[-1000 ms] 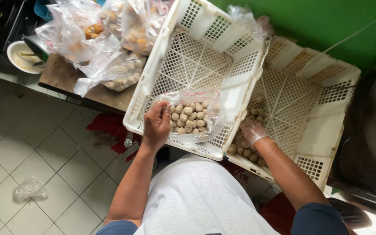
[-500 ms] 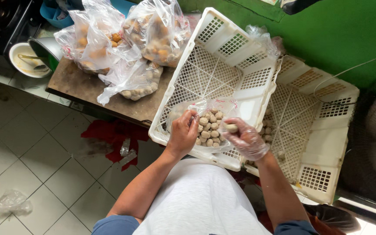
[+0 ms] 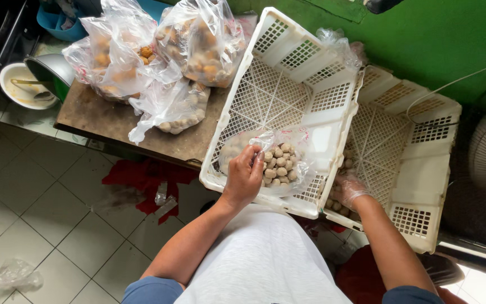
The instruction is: The person sits at a table and holds a clear plastic bag open with one hand while picking round meatballs one at a time from a plastic crate with the other gloved hand and dropping them into the bag. They continue filling the bag from the crate, then lift the filled bag and place it into the crate.
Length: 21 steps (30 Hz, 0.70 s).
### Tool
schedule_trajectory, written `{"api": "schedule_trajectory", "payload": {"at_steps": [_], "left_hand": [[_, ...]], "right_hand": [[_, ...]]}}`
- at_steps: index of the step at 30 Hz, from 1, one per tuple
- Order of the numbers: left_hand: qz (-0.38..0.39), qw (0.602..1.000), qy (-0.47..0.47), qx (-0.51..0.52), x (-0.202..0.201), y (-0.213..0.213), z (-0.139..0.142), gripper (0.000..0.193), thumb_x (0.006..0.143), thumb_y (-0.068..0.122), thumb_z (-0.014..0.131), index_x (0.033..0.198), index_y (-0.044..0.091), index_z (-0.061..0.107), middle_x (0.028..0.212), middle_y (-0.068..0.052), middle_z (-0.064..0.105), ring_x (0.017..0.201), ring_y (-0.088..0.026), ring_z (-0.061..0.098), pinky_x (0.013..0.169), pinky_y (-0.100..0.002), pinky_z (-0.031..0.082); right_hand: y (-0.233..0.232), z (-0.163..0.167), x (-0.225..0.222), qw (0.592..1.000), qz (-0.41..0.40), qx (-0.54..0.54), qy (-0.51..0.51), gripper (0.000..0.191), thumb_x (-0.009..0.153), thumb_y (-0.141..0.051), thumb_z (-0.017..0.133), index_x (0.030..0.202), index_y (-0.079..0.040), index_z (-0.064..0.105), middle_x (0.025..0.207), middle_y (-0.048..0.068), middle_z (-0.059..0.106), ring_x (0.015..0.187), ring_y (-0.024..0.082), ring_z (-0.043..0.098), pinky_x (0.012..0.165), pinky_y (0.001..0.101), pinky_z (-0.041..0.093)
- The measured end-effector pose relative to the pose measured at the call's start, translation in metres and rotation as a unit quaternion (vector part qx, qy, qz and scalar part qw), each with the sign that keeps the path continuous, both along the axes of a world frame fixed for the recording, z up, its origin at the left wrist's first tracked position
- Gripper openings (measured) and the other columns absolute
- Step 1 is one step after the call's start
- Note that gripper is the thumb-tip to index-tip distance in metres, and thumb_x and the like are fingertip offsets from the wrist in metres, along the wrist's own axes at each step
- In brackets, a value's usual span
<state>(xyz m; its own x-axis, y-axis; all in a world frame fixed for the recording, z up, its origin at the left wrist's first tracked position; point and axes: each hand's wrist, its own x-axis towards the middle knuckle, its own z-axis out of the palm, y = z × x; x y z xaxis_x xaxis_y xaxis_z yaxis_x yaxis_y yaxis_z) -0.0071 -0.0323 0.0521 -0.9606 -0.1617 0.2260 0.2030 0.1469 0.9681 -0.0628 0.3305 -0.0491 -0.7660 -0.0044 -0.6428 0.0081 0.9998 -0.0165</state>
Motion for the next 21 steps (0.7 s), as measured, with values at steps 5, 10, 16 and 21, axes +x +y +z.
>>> {"api": "schedule_trajectory", "payload": {"at_steps": [5,10,16,21], "left_hand": [[0.005,0.999,-0.042,-0.007,0.001,0.001,0.0,0.01,0.102,0.007,0.057,0.102,-0.002,0.062,0.062,-0.008,0.056,0.051,-0.011,0.047,0.048,-0.032,0.038],[0.034,0.999,-0.022,-0.03,0.002,0.0,-0.003,0.011,0.102,0.008,0.058,0.103,-0.001,0.064,0.062,-0.007,0.056,0.052,-0.011,0.048,0.049,-0.031,0.039],[0.048,0.998,-0.011,-0.038,0.003,0.003,-0.008,0.011,0.102,0.008,0.059,0.104,-0.002,0.064,0.069,-0.006,0.06,0.056,-0.011,0.05,0.051,-0.031,0.04],[0.059,0.997,0.011,-0.048,0.004,0.001,-0.012,0.011,0.103,0.007,0.057,0.105,-0.001,0.063,0.074,-0.003,0.061,0.057,-0.007,0.052,0.05,-0.026,0.041]], "right_hand": [[0.0,-0.012,-0.004,1.0,-0.001,-0.018,-0.002,0.049,0.089,-0.021,0.07,0.138,-0.019,0.065,0.132,0.018,0.067,0.121,0.034,0.065,0.106,0.0435,0.053],[0.011,-0.026,-0.01,1.0,-0.021,0.006,-0.003,0.045,0.09,-0.016,0.068,0.134,-0.018,0.062,0.132,0.015,0.064,0.119,0.035,0.063,0.102,0.0456,0.052],[0.022,-0.013,-0.023,0.907,-0.267,-0.263,0.191,0.011,0.097,-0.013,0.066,0.107,-0.011,0.068,0.094,0.01,0.068,0.079,0.02,0.063,0.068,0.0372,0.053],[-0.027,0.046,-0.01,0.732,-0.269,-0.58,0.235,0.011,0.096,-0.005,0.066,0.104,-0.005,0.058,0.075,0.001,0.055,0.056,0.009,0.049,0.041,0.0223,0.044]]}}
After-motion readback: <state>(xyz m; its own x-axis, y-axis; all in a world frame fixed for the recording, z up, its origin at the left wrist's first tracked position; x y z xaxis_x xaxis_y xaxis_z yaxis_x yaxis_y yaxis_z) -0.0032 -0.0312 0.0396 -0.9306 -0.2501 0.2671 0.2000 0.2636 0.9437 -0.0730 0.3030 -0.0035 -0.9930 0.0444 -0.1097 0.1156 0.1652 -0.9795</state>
